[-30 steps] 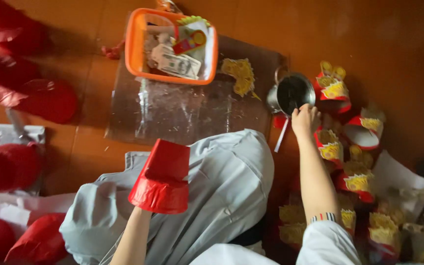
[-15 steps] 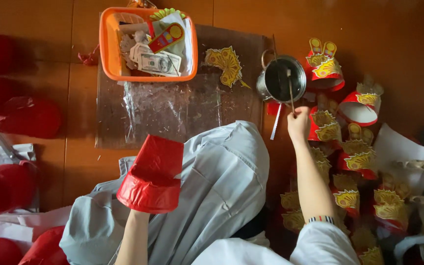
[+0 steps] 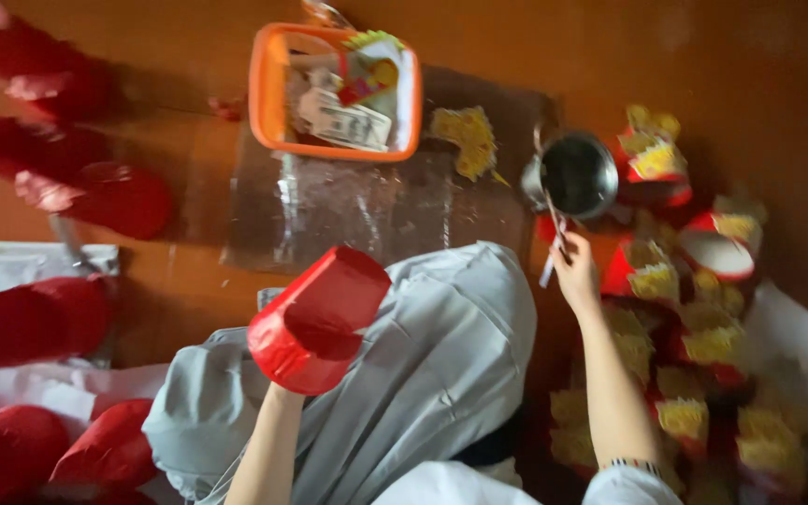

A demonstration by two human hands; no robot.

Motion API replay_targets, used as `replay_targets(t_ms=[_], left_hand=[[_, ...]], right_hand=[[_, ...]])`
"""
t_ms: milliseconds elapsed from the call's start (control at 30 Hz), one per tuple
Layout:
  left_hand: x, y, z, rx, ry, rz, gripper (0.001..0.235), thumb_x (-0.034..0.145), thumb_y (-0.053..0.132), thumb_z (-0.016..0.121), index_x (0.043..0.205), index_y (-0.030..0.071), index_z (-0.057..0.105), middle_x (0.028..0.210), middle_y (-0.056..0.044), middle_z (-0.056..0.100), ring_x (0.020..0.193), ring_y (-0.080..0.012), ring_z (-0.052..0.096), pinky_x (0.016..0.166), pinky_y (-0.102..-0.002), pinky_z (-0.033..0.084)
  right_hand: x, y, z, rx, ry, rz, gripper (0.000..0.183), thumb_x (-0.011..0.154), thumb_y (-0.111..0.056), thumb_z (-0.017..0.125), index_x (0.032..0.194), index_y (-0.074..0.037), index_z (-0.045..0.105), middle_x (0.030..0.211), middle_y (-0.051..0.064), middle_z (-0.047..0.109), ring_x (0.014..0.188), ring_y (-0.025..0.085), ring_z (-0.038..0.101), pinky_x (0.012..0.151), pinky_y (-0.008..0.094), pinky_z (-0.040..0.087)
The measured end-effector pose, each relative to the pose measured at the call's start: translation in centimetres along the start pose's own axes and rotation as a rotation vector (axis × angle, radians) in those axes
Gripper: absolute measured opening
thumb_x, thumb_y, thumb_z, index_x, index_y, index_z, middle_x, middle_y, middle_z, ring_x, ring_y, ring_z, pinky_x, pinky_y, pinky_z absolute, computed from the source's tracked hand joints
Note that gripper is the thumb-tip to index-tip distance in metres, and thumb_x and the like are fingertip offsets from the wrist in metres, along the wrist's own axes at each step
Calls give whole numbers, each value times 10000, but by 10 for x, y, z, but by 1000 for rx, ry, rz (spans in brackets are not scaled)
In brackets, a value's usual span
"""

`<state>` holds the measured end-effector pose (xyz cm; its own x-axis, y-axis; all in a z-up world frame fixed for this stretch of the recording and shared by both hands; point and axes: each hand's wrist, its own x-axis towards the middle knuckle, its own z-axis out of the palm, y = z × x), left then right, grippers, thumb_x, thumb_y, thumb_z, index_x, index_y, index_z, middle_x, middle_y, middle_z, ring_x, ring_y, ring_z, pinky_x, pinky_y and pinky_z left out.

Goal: Assembling and decorating red paper hats using glue and decorative cutouts.

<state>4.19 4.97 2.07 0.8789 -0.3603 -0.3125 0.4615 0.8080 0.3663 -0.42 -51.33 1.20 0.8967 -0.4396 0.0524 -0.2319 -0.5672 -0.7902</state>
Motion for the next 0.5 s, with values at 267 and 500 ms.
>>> replay_targets(t_ms=[267, 500], left_hand=[[-6, 6, 12, -389, 13, -105, 452, 1025, 393, 602, 1380, 114, 591, 1341, -93, 673, 1191, -292, 650, 1016, -495, 539], [-14, 4, 27, -306, 30, -80, 494, 976, 373, 627, 1380, 90, 596, 1328, -113, 684, 1168, -285, 668, 1009, -475, 547]], right_hand=[[8, 4, -2, 183, -100, 347, 237, 1078, -209, 546, 1247, -53, 601, 820, 4, 600, 625, 78, 507, 513, 241, 390], [0, -29, -6, 212, -61, 502, 253, 1069, -269, 587, 1222, -70, 617, 758, -38, 518, 576, 73, 419, 489, 251, 312]])
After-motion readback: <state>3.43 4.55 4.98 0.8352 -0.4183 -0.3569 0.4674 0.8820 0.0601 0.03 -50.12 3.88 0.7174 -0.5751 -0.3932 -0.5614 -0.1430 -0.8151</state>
